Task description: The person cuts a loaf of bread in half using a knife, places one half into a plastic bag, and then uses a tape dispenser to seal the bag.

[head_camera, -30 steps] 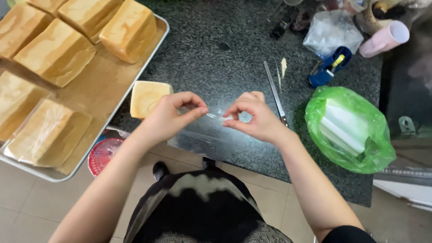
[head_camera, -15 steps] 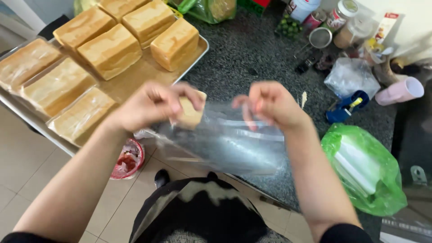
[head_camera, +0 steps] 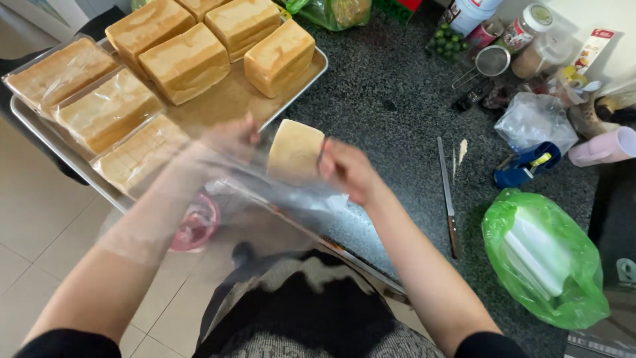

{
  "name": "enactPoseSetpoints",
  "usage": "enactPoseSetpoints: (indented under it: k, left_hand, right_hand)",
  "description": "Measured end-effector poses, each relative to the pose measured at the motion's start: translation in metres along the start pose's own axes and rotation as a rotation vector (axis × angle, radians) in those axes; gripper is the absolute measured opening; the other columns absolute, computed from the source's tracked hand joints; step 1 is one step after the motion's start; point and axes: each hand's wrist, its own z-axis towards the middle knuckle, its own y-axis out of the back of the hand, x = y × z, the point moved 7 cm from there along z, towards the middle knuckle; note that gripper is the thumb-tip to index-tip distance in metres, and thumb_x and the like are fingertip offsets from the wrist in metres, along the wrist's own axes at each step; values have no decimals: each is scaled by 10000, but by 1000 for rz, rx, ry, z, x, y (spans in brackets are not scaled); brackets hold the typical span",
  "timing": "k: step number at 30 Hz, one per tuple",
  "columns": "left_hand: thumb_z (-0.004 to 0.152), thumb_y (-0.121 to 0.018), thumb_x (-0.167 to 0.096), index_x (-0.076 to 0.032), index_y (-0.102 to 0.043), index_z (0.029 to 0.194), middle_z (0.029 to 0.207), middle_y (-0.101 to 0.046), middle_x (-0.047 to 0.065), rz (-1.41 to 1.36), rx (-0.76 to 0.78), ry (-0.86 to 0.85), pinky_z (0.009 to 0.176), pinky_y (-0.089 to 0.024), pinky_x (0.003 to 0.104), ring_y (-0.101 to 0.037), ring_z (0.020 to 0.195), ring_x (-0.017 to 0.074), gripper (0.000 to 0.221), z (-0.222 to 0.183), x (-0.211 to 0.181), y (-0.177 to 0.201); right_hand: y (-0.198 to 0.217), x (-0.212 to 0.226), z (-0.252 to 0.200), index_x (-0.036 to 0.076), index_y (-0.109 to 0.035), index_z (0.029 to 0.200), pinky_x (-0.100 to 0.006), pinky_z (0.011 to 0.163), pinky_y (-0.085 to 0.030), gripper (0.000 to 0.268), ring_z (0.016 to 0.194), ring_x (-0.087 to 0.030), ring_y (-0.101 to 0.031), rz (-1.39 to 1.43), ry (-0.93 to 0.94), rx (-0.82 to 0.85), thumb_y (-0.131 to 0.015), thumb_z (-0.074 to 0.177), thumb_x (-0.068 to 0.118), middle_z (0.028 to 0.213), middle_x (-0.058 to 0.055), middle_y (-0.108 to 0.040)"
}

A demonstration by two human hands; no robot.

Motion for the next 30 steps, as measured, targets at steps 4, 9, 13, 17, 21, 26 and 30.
enactPoseSetpoints:
  k: [4, 9, 13, 17, 21, 26, 30]
  left_hand:
    - [1015, -726, -384, -132, -715, 947, 752, -701, -33, 61, -115, 6, 486, -399, 167, -620, 570, 53, 261, 6, 40, 20]
    - [995, -777, -243, -66, -721, 1030, 723, -639, 15, 101, -47, -149, 516, -437, 168, -607, 585, 64, 189, 56, 67, 44]
    - [974, -809, -225, -131, -744, 1093, 741, -651, -19, 266, -45, -216, 517, -439, 134, -576, 592, 23, 165, 51, 38, 19]
    - [990, -781, -235, -108, -737, 1041, 673, -617, -13, 208, -33, -168, 489, -429, 140, -582, 550, 39, 144, 48, 29, 7]
    - [993, -783, -231, -77, -717, 1022, 807, -699, 58, 66, -60, -127, 558, -535, 196, -700, 660, 110, 170, 68, 49, 29]
    - [1013, -754, -204, -68, -694, 1010, 946, -706, 75, -23, -55, -167, 622, -558, 210, -710, 728, 129, 149, 71, 40, 10]
    - [1055, -689, -235, -86, -650, 1010, 1157, -689, 33, -10, -31, -212, 698, -559, 192, -694, 842, 96, 160, 75, 32, 2]
  right_hand:
    - [27, -53, -23, 5, -656, 1114, -293, 624, -541, 178, 590, -216, -609, 5, -71, -174, -685, 1037, 163, 657, -88, -570]
    - [58, -65, -15, 91, -705, 1118, -222, 549, -494, 141, 588, -172, -651, -130, 189, -467, -709, 1042, 211, 756, -40, -575]
    - [81, -80, -2, 85, -712, 1102, -228, 599, -485, 168, 654, -188, -702, -216, 182, -572, -666, 1074, 245, 735, -49, -620]
    - [63, -70, -4, 93, -703, 1042, -237, 596, -493, 301, 654, -136, -627, -426, 133, -469, -623, 1090, 379, 784, -28, -617]
    - [61, -61, -13, 97, -764, 947, -239, 656, -469, 317, 650, -123, -591, -500, -3, -389, -676, 1067, 377, 713, -21, -640]
    - [55, -46, -3, 90, -768, 983, -200, 714, -463, 184, 732, -75, -576, -385, 48, -410, -747, 1012, 270, 768, 16, -650]
    - [57, -34, 8, 103, -758, 1067, -186, 670, -501, 180, 748, -59, -607, -293, 171, -563, -752, 1011, 274, 811, 20, -642]
